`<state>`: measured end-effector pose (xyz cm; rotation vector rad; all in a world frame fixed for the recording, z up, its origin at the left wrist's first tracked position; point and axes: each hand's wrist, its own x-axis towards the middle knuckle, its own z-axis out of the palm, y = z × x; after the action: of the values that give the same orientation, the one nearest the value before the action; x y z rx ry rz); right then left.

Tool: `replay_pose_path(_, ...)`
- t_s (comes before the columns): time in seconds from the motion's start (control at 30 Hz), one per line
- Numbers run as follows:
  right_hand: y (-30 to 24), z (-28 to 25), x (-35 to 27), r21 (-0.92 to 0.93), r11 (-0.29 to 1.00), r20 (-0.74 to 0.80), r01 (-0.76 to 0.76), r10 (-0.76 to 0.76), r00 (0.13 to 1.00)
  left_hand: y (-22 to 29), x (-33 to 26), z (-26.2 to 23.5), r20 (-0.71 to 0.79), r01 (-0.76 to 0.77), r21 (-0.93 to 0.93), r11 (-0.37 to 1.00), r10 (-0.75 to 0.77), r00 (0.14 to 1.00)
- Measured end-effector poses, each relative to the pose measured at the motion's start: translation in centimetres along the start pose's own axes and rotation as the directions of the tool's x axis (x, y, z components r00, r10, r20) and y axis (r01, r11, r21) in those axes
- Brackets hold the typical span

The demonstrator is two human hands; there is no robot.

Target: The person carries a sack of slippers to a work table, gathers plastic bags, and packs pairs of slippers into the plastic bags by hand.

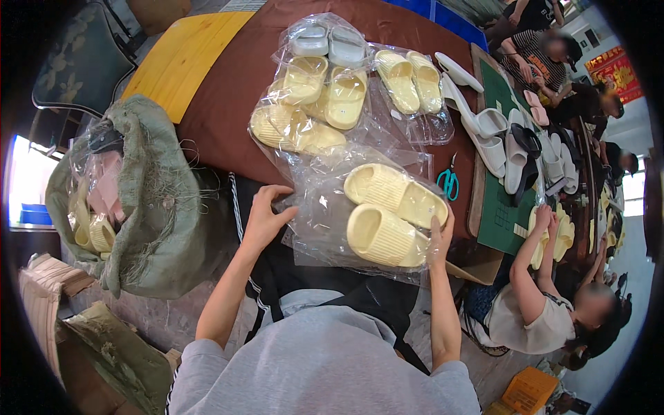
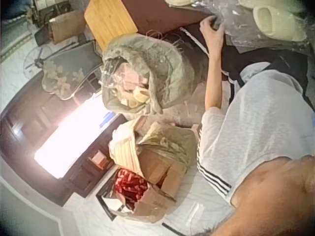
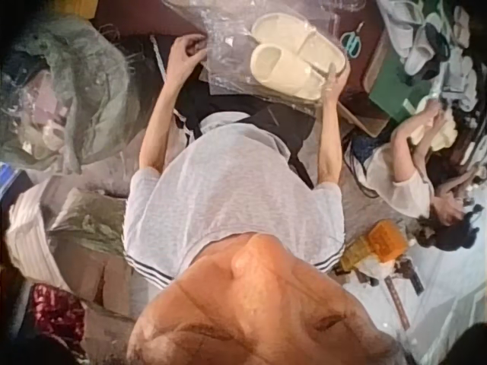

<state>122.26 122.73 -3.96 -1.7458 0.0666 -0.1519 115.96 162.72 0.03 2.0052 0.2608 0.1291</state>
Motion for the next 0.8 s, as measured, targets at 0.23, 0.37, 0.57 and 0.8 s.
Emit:
replay_pose_path(0.23, 0.6, -3.9, 2.4, -0.063, 0.998, -0.080, 0.015, -0.020, 0.997, 1.2, -0.6, 1.2, 0.210, 0.245, -0.447, 0.860, -0.165, 0.964)
replay_pose_path(0.37, 0.5, -6.7, 3.9, -0.259, 0.965, -0.183, 0.028, -0.078, 0.980, -2.0, -1.6, 1.7, 0.202, 0.362, -0.415, 0.835, -0.303, 0.931)
replay_pose_path(0.57, 0.6, -16.2, 6.2, -0.313, 0.949, -0.205, 0.043, -0.111, 0.972, -4.2, -1.5, 1.2, -0.103, 0.260, -0.290, 0.921, -0.300, 0.948)
replay_pose_path(0.8, 0.3, -23.0, 11.6, -0.208, 0.972, -0.480, -0.112, -0.002, 0.877, -1.7, -2.7, 1.6, 0.148, 0.407, -0.359, 0.840, -0.380, 0.913)
